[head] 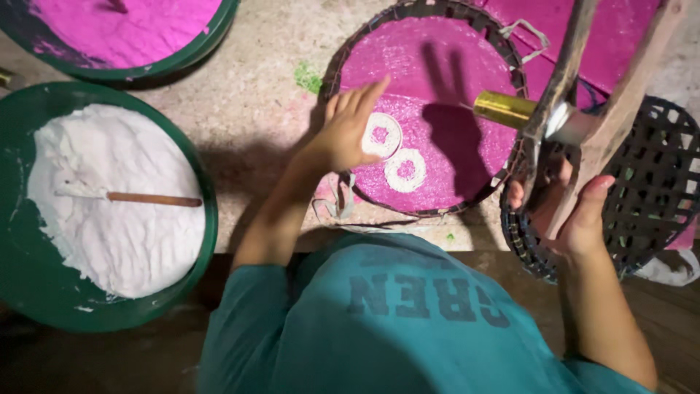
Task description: The person uses a wooden applicator and a circular metal mold to press white paste into ring shapes on a pink glittery surface inside a woven tray. They repeatedly load the applicator from a green bowl of white paste and form multiple white rings in a pattern on the pink base.
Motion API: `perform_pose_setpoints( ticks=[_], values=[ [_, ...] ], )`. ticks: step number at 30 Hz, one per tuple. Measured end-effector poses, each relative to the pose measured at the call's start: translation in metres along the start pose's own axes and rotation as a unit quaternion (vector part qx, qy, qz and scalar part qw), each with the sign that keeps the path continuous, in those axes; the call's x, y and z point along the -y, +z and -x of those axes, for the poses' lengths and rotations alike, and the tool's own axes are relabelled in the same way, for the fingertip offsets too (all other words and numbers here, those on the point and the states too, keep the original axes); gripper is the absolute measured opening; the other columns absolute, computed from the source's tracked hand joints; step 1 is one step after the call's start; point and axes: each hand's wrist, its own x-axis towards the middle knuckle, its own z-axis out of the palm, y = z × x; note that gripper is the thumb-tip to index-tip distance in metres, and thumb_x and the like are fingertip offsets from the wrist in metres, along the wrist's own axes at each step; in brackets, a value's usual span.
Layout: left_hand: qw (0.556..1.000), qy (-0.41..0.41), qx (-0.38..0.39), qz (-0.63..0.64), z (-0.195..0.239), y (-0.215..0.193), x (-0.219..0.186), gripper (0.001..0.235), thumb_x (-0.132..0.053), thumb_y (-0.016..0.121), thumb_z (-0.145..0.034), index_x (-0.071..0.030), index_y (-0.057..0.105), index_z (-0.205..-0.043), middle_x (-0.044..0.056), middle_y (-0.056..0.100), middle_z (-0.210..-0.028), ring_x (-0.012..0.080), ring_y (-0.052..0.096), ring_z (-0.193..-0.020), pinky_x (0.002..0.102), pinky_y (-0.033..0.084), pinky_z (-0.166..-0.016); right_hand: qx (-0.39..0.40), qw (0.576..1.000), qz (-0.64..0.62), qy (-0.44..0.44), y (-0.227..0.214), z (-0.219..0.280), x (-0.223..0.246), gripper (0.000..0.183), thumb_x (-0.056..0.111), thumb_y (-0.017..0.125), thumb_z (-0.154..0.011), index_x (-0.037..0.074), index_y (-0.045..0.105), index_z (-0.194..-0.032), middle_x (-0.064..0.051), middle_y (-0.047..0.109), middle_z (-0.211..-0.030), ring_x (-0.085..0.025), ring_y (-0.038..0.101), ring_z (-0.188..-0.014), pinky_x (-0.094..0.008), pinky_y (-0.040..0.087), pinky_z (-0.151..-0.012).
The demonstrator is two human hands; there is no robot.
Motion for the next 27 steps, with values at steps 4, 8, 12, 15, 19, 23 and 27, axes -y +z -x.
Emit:
perform_pose_setpoints(
  ticks=[4,8,12,15,19,23,27],
  values=[
    [0.999,-0.009,0.019,-0.038,0.014,0.013,-0.001,0.122,-0.029,0.091,-0.068,-0.019,0.016,-0.163,0.017,0.038,-0.155,0.0345,0.03,-0.148,0.056,0.013,-0.124,0.022,0.995,-0.093,-0.001,-0.006,0.008,-0.01,0.109,0.095,0.038,-0.087,0.001,0.045,-0.142,-0.011,0.053,-0.106,-0.024,0.051,-0.089,-0.041,0.044,-0.084],
    [0.998,-0.043,0.039,0.003,0.006,0.008,0.008,0.116,-0.026,0.09,-0.071,-0.019,0.02,-0.163,0.015,0.041,-0.153,0.0336,0.03,-0.147,0.054,0.013,-0.124,-0.005,0.994,-0.109,-0.016,-0.017,0.01,-0.024,0.109,0.094,0.04,-0.086,0.003,0.044,-0.147,-0.009,0.053,-0.112,-0.025,0.051,-0.092,-0.041,0.044,-0.083],
    [0.997,-0.068,0.008,0.02,-0.028,0.002,0.04,0.116,-0.025,0.093,-0.074,-0.019,0.019,-0.163,0.019,0.03,-0.161,0.0367,0.021,-0.149,0.055,0.017,-0.122,0.006,0.989,-0.149,-0.019,-0.025,0.016,-0.037,0.103,0.093,0.04,-0.089,0.001,0.044,-0.136,-0.009,0.052,-0.107,-0.023,0.05,-0.087,-0.039,0.044,-0.083],
    [0.99,-0.098,-0.095,-0.019,-0.058,0.009,0.083,0.113,-0.029,0.097,-0.075,-0.012,0.021,-0.158,0.024,0.027,-0.161,0.0387,0.023,-0.146,0.058,0.019,-0.116,0.001,0.986,-0.164,-0.027,-0.023,0.019,-0.04,0.099,0.091,0.04,-0.092,0.002,0.045,-0.135,-0.01,0.052,-0.105,-0.024,0.051,-0.087,-0.04,0.044,-0.082],
    [0.879,-0.142,-0.158,0.426,-0.066,0.032,0.14,0.072,-0.009,0.079,-0.092,-0.002,0.042,-0.153,0.02,0.055,-0.149,0.0304,0.054,-0.137,0.044,0.043,-0.117,0.0,0.988,-0.143,-0.051,-0.021,0.025,-0.038,0.102,0.091,0.04,-0.091,0.005,0.047,-0.144,-0.011,0.054,-0.11,-0.024,0.052,-0.09,-0.042,0.044,-0.085],
    [0.727,-0.183,-0.19,0.634,-0.038,0.066,0.13,0.066,0.002,0.063,-0.087,-0.002,0.045,-0.15,0.02,0.063,-0.135,0.03,0.064,-0.118,0.044,0.053,-0.101,-0.02,0.985,-0.162,-0.064,-0.022,0.028,-0.042,0.095,0.089,0.042,-0.092,0.007,0.045,-0.141,-0.009,0.052,-0.116,-0.023,0.05,-0.09,-0.041,0.044,-0.083],
    [0.913,-0.118,-0.315,0.232,0.006,0.077,0.062,0.07,0.003,0.068,-0.085,-0.002,0.045,-0.15,0.018,0.055,-0.142,0.0318,0.051,-0.131,0.047,0.04,-0.113,-0.009,0.98,-0.194,-0.041,-0.024,0.023,-0.05,0.096,0.089,0.042,-0.09,0.009,0.045,-0.142,-0.01,0.054,-0.116,-0.024,0.052,-0.094,-0.042,0.044,-0.085]
  ],
)
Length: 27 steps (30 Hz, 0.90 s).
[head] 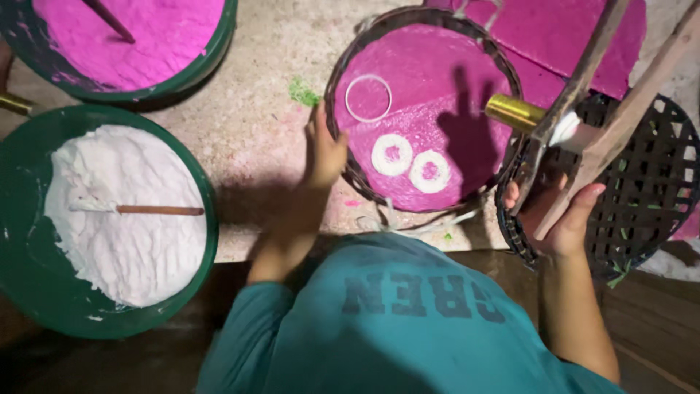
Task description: The person uses a wooden applicator and a circular metal mold to press white paste into ring shapes on a pink glittery surface inside a woven tray. They repeatedly load the applicator from a green bowl of white paste and form multiple white rings in a pattern on the pink base.
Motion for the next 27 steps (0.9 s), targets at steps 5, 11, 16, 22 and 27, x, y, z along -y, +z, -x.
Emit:
perform_pose_setpoints(
  ticks=[5,11,16,22,27],
  values=[
    [0.935,0.193,0.016,-0.296,0.027,-0.001,-0.048,0.038,-0.006,0.075,-0.084,-0.02,0.074,-0.119,0.016,0.051,-0.145,0.0379,0.035,-0.136,0.056,0.022,-0.113,0.023,1.0,0.001,0.005,-0.007,-0.002,-0.011,0.096,0.092,0.04,-0.091,0.005,0.047,-0.134,-0.01,0.052,-0.107,-0.024,0.05,-0.089,-0.04,0.043,-0.084],
    [0.932,0.197,0.028,-0.303,0.011,-0.001,-0.053,0.01,-0.019,0.08,-0.086,-0.02,0.078,-0.096,0.001,0.059,-0.132,0.028,0.043,-0.134,0.054,0.028,-0.11,0.025,1.0,0.011,-0.001,0.007,-0.008,-0.011,0.097,0.091,0.037,-0.092,0.004,0.046,-0.135,-0.012,0.053,-0.106,-0.025,0.052,-0.091,-0.041,0.044,-0.087],
    [0.92,0.219,0.035,-0.325,0.03,0.0,-0.039,0.01,-0.02,0.078,-0.088,-0.019,0.079,-0.097,0.002,0.059,-0.132,0.0287,0.044,-0.135,0.054,0.028,-0.11,0.017,0.999,0.037,0.003,0.011,-0.005,-0.013,0.099,0.089,0.037,-0.091,0.006,0.044,-0.145,-0.01,0.053,-0.11,-0.025,0.052,-0.097,-0.042,0.045,-0.087],
    [0.939,0.202,0.045,-0.276,0.012,-0.001,-0.061,0.038,-0.021,0.075,-0.092,-0.014,0.069,-0.129,0.009,0.054,-0.146,0.0287,0.041,-0.142,0.056,0.021,-0.119,0.06,0.988,0.123,0.078,-0.003,-0.03,-0.027,0.098,0.086,0.033,-0.092,0.004,0.048,-0.145,-0.01,0.059,-0.11,-0.022,0.057,-0.098,-0.038,0.048,-0.089],
    [0.696,-0.002,0.312,0.646,-0.058,0.001,-0.096,0.085,-0.059,0.06,-0.104,0.003,0.038,-0.158,0.017,0.044,-0.161,0.0258,0.042,-0.153,0.043,0.033,-0.13,0.273,0.89,0.327,0.162,-0.007,-0.097,-0.026,0.089,0.076,0.023,-0.101,-0.001,0.066,-0.113,-0.01,0.072,-0.095,-0.02,0.069,-0.088,-0.033,0.06,-0.079]
  ],
)
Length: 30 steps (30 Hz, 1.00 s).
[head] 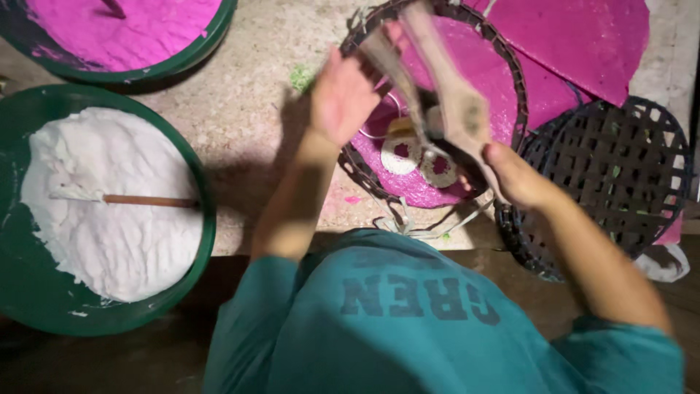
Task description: The person uses a wooden applicator and a circular metal mold to press white paste into ring shapes on a pink glittery surface inside a woven tray. They repeatedly load the applicator from a green bowl of white paste and form multiple white rings in a pattern on the pink base.
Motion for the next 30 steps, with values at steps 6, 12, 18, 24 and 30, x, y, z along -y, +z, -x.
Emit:
perform_pose_setpoints(
  ticks=[6,12,18,24,30],
  values=[
    [0.984,0.114,0.063,0.122,-0.036,-0.011,-0.01,0.065,-0.071,0.047,-0.104,-0.012,0.059,-0.128,0.003,0.063,-0.115,0.02,0.06,-0.113,0.042,0.045,-0.114,0.091,0.963,0.076,0.24,-0.033,-0.056,0.07,0.084,0.069,0.023,-0.103,0.002,0.067,-0.127,-0.014,0.076,-0.097,-0.029,0.06,-0.078,-0.045,0.046,-0.061],
    [0.968,0.193,-0.052,0.149,-0.024,-0.042,-0.014,0.037,-0.054,0.05,-0.104,-0.017,0.054,-0.103,-0.003,0.054,-0.092,0.0164,0.057,-0.094,0.041,0.048,-0.105,0.049,0.926,0.295,0.232,-0.007,-0.097,0.12,0.092,0.073,0.016,-0.095,0.003,0.067,-0.126,-0.02,0.077,-0.102,-0.031,0.076,-0.096,-0.046,0.062,-0.09],
    [0.966,0.218,-0.048,0.132,-0.002,-0.07,-0.021,0.028,-0.045,0.053,-0.1,-0.017,0.052,-0.099,-0.004,0.053,-0.089,0.0133,0.054,-0.089,0.038,0.053,-0.099,0.036,0.934,0.329,0.134,0.023,-0.107,0.128,0.094,0.076,0.024,-0.095,0.001,0.056,-0.142,-0.028,0.065,-0.126,-0.039,0.061,-0.118,-0.051,0.046,-0.103],
    [0.954,0.236,-0.077,0.167,-0.004,-0.074,0.01,0.023,-0.04,0.055,-0.099,-0.017,0.051,-0.097,-0.004,0.051,-0.089,0.0139,0.052,-0.09,0.04,0.055,-0.098,0.025,0.92,0.307,0.244,0.022,-0.097,0.145,0.088,0.073,0.027,-0.093,0.002,0.063,-0.13,-0.021,0.075,-0.099,-0.035,0.075,-0.087,-0.049,0.058,-0.086],
    [0.953,0.23,-0.035,0.194,-0.033,-0.082,0.016,0.02,-0.036,0.053,-0.097,-0.017,0.049,-0.094,-0.005,0.047,-0.086,0.0113,0.05,-0.085,0.039,0.055,-0.098,-0.031,0.897,0.382,0.219,0.012,-0.098,0.148,0.078,0.07,0.028,-0.099,0.002,0.064,-0.11,-0.016,0.07,-0.077,-0.031,0.072,-0.075,-0.049,0.055,-0.079]
  ],
)
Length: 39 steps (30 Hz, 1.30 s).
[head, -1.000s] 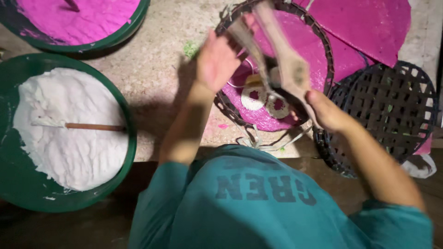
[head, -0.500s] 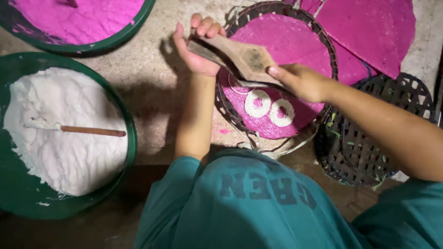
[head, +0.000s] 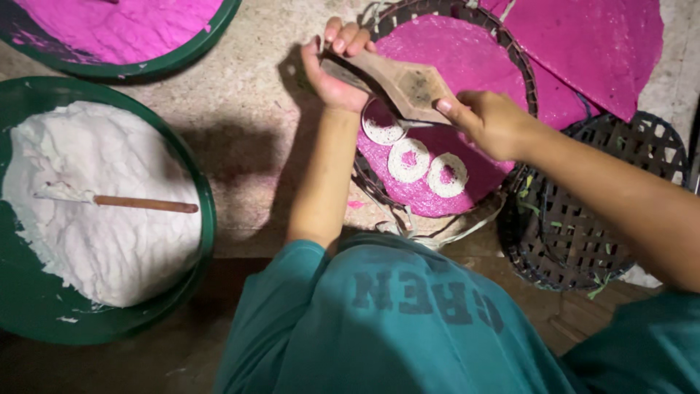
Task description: The person uses a wooden applicator and a circular metal mold to press white paste into ring shapes on a pink glittery surface inside a woven tray. They repeatedly load the applicator from a green bowl of white paste and form multiple white rings in a pattern on the pink base.
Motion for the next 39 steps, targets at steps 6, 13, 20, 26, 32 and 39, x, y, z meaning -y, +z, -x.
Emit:
perform_pose_setpoints(
  ticks=[6,13,20,26,32,39],
  values=[
    [0.996,-0.011,0.023,-0.083,-0.016,0.013,-0.023,0.023,-0.04,0.05,-0.1,-0.018,0.047,-0.091,-0.006,0.042,-0.081,0.0111,0.047,-0.081,0.036,0.054,-0.09,-0.071,0.994,-0.019,-0.081,0.013,-0.013,0.002,0.068,0.06,0.038,-0.103,-0.002,0.065,-0.104,-0.016,0.066,-0.07,-0.032,0.069,-0.071,-0.051,0.053,-0.073],
    [0.994,-0.001,-0.025,-0.111,0.001,0.01,-0.041,0.023,-0.041,0.051,-0.097,-0.019,0.047,-0.089,-0.006,0.043,-0.078,0.011,0.047,-0.077,0.036,0.053,-0.084,-0.028,0.992,-0.077,-0.095,0.03,-0.015,0.011,0.065,0.058,0.037,-0.103,-0.001,0.066,-0.104,-0.016,0.064,-0.068,-0.031,0.067,-0.067,-0.05,0.053,-0.069],
    [0.992,0.025,-0.104,-0.067,0.011,-0.008,-0.001,0.022,-0.04,0.052,-0.091,-0.019,0.047,-0.087,-0.005,0.046,-0.078,0.0138,0.049,-0.078,0.038,0.048,-0.083,0.014,1.0,-0.013,0.016,0.013,-0.011,-0.013,0.07,0.062,0.032,-0.105,0.001,0.066,-0.104,-0.017,0.065,-0.07,-0.031,0.067,-0.067,-0.049,0.055,-0.074],
    [0.987,-0.05,-0.104,-0.116,-0.012,-0.009,0.006,0.038,-0.049,0.041,-0.092,-0.013,0.054,-0.097,0.001,0.059,-0.09,0.0181,0.055,-0.093,0.038,0.047,-0.092,-0.09,0.99,-0.038,-0.098,0.009,-0.012,-0.04,0.066,0.061,0.038,-0.106,0.001,0.062,-0.096,-0.01,0.06,-0.07,-0.024,0.061,-0.068,-0.045,0.052,-0.07],
    [0.77,-0.376,-0.23,-0.462,0.032,-0.037,-0.005,0.099,-0.08,0.004,-0.096,-0.005,0.061,-0.127,0.016,0.064,-0.102,0.0173,0.055,-0.062,0.029,0.037,-0.045,-0.073,0.985,-0.119,-0.097,0.014,-0.008,-0.061,0.058,0.058,0.04,-0.105,0.006,0.06,-0.088,-0.006,0.057,-0.064,-0.02,0.059,-0.06,-0.039,0.05,-0.06],
    [0.684,-0.377,-0.246,-0.574,0.065,-0.057,-0.007,0.089,-0.076,0.014,-0.098,-0.015,0.03,-0.16,0.018,0.065,-0.136,0.0125,0.051,-0.061,0.026,0.035,-0.049,-0.135,0.959,-0.223,-0.115,0.037,-0.026,-0.078,0.049,0.051,0.045,-0.107,0.006,0.056,-0.09,-0.005,0.054,-0.063,-0.017,0.055,-0.054,-0.035,0.045,-0.053]
  ],
)
